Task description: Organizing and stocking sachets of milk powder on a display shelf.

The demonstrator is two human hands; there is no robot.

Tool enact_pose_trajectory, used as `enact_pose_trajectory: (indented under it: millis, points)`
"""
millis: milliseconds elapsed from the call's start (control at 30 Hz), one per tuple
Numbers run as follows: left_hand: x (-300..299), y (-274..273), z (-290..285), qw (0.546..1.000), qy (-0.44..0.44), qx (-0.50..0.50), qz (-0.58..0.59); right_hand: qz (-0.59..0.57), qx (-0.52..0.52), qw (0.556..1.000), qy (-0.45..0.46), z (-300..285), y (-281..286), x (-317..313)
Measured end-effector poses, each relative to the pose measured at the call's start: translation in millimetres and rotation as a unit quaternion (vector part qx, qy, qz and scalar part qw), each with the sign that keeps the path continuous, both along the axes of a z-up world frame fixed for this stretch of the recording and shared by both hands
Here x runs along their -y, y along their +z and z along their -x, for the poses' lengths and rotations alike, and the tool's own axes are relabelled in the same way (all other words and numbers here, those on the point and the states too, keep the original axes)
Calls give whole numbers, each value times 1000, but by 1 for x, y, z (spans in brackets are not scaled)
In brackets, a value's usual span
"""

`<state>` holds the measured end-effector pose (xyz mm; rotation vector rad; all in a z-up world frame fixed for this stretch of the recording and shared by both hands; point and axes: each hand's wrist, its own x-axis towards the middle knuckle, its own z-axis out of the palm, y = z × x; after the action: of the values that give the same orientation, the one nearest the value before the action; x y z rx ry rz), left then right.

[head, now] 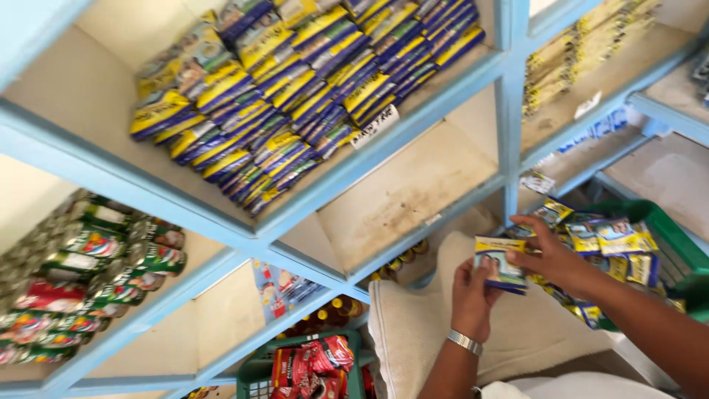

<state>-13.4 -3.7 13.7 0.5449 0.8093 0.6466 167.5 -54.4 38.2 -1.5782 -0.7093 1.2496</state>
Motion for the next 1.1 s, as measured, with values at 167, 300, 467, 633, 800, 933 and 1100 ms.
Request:
enact_pose_trajectory:
  millis: [167,300,467,633,800,933,1100]
  points:
    - [-17,32,24,993,-106,-47,-34,-67,48,996,-39,-4,-2,-1]
    - [-28,32,28,987,-101,-33,-118,-43,3,999,-13,8,30,0]
    - [-33,46,20,981,-1,-35,-191,-127,-25,991,-34,17,25,-6]
    - [-49,87,25,964,18,-57,-257,-181,17,983,8,16,52,-16]
    - [-64,176,32,947,-6,-2,-322,-282,-2,959,-5,8,112,-38]
    - [-96,221,36,939,53,6,-339,-272,0,961,46,19,184,-59]
    - [-158,259,37,863,109,20,-493,-372,66,924,54,18,248,-116]
